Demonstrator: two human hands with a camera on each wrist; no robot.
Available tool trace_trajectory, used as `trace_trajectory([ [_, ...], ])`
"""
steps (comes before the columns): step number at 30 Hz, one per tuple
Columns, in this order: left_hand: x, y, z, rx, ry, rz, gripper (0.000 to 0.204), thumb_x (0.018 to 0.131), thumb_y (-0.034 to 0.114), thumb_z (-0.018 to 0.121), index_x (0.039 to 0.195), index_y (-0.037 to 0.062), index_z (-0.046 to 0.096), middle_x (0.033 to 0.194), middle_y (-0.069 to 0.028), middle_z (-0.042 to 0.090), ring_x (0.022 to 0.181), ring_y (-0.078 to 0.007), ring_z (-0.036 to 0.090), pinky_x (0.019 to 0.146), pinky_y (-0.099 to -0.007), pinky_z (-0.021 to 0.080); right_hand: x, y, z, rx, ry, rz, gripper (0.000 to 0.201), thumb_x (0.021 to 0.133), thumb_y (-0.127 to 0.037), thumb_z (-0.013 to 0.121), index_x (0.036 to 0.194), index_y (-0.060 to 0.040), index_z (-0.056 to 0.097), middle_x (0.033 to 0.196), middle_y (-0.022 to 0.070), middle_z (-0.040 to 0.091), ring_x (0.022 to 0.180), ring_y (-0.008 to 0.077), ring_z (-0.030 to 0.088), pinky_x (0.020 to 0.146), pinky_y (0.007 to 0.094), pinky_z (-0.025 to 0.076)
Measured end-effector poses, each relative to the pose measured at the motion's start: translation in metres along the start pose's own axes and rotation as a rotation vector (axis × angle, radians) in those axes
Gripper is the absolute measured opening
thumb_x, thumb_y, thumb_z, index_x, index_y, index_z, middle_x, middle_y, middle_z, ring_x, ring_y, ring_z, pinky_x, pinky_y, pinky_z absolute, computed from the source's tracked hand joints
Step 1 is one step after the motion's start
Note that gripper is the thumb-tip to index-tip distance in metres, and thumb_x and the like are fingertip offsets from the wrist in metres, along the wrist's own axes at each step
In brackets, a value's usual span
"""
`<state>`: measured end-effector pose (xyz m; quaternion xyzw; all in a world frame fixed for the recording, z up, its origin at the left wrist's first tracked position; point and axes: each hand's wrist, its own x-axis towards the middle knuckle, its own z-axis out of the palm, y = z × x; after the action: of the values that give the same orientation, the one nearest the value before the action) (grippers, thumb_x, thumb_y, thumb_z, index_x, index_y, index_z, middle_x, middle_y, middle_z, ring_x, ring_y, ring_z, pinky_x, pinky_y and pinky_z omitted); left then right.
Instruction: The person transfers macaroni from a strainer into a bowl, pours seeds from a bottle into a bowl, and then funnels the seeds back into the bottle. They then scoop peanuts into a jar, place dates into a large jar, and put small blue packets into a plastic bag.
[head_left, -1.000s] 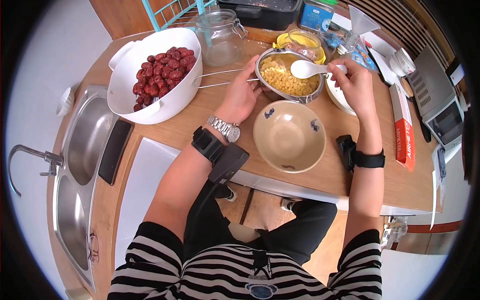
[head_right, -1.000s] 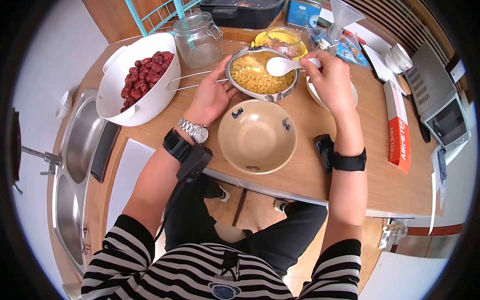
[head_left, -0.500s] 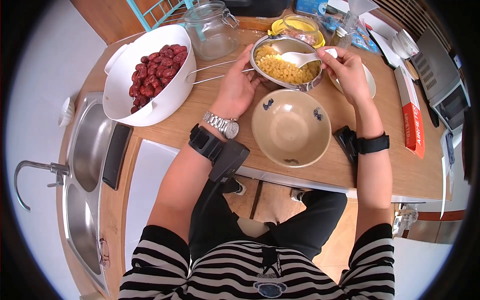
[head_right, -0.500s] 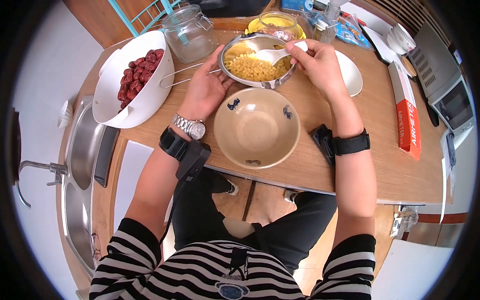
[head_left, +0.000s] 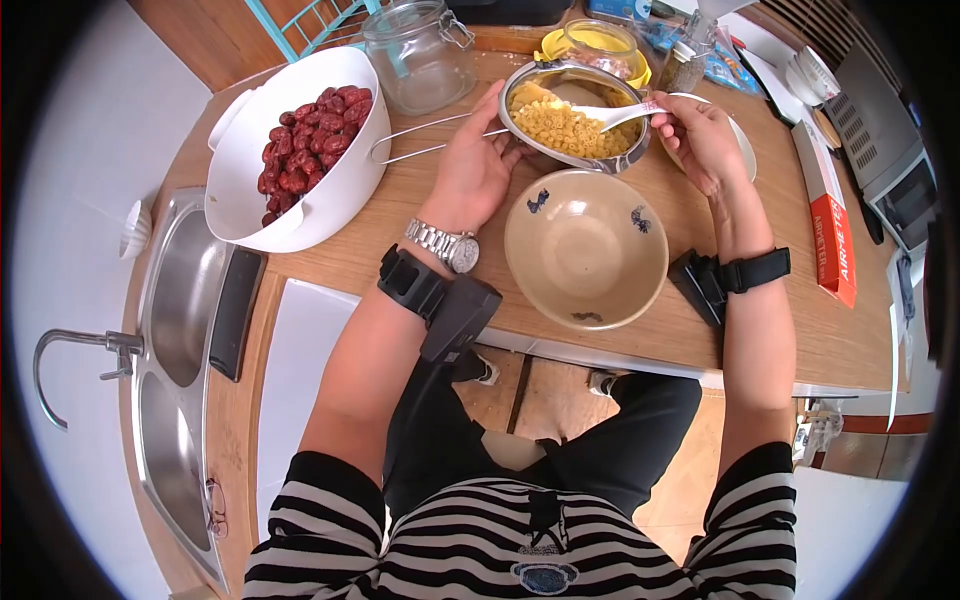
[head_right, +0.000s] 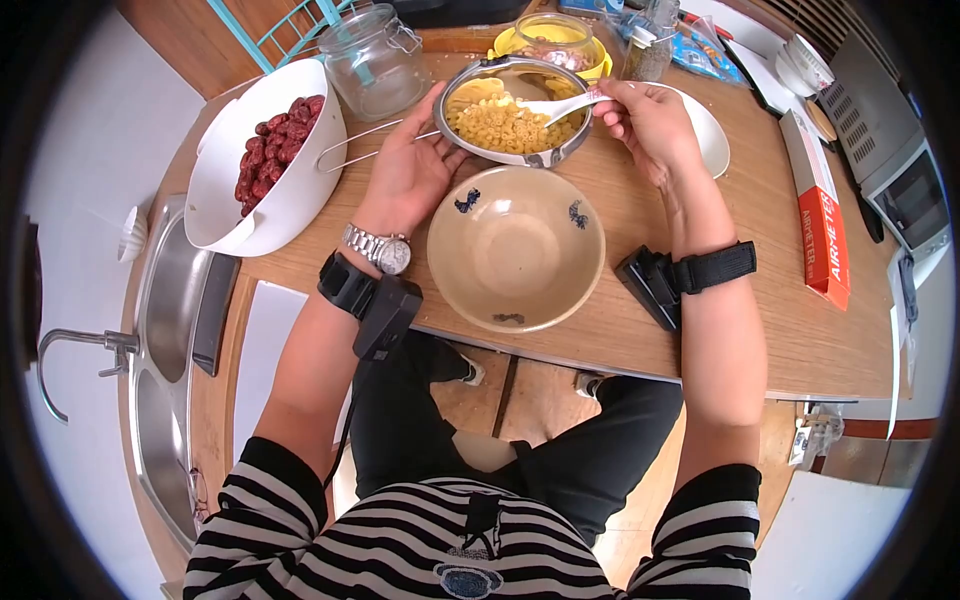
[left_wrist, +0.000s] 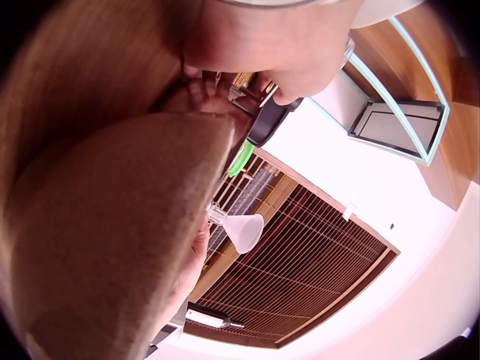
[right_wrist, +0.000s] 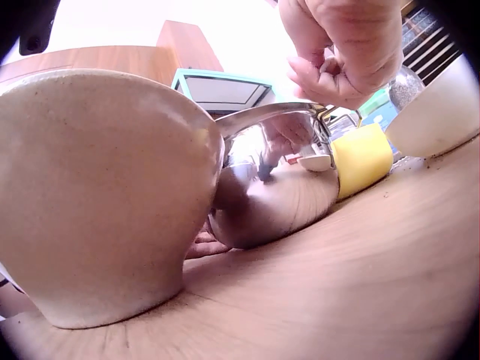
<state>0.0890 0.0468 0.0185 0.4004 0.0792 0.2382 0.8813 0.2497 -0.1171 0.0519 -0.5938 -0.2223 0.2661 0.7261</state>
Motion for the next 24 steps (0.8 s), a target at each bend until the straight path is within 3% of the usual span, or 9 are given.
trace_trajectory([
  [3,-0.001,0.001,0.003,-0.029,0.064,-0.011,0.031,0.084,0.020,0.044,0.114,0.0115,0.046,0.108,-0.0027,0.049,0.097,-0.0149,0.046,0.087,-0.0310,0.036,0.001,-0.002,-0.005,0.083,0.015,-0.015,0.014,0.080,-0.009,0.051,0.081,0.0036,0.057,0.061,0.0030,0.055,0.048,0.0048,0.046,0.043,0.0136,0.040],
  [14,0.001,0.001,0.002,-0.054,0.082,-0.023,0.027,0.085,0.021,0.043,0.110,0.0108,0.049,0.104,-0.0036,0.051,0.097,-0.0149,0.047,0.088,-0.0314,0.035,0.002,-0.011,-0.018,0.329,0.002,-0.025,0.017,0.080,-0.008,0.050,0.086,0.0072,0.054,0.064,0.0051,0.054,0.050,0.0053,0.046,0.041,0.0116,0.040],
  [16,0.001,0.001,0.003,-0.061,0.078,-0.020,0.028,0.085,0.020,0.043,0.110,0.0104,0.049,0.103,-0.0037,0.051,0.097,-0.0151,0.047,0.089,-0.0317,0.035,0.000,-0.015,-0.020,0.416,-0.172,-0.012,0.018,0.080,-0.009,0.050,0.087,0.0074,0.054,0.061,0.0035,0.051,0.049,0.0039,0.043,0.039,0.0105,0.036],
  [17,0.000,0.001,0.003,-0.062,0.081,-0.019,0.027,0.085,0.020,0.043,0.109,0.0100,0.049,0.103,-0.0040,0.051,0.097,-0.0153,0.047,0.088,-0.0318,0.036,-0.004,-0.018,-0.016,0.425,-0.149,-0.007,0.019,0.080,-0.009,0.049,0.088,0.0079,0.053,0.060,0.0021,0.049,0.046,0.0027,0.039,0.035,0.0100,0.032],
  [24,0.001,0.000,0.000,-0.058,0.053,-0.012,0.028,0.085,0.021,0.044,0.111,0.0102,0.048,0.107,-0.0064,0.048,0.098,-0.0160,0.046,0.088,-0.0318,0.037,-0.016,-0.023,-0.014,0.365,-0.523,0.012,0.019,0.080,-0.009,0.050,0.087,0.0080,0.055,0.059,0.0035,0.053,0.041,0.0022,0.044,0.033,0.0091,0.034],
])
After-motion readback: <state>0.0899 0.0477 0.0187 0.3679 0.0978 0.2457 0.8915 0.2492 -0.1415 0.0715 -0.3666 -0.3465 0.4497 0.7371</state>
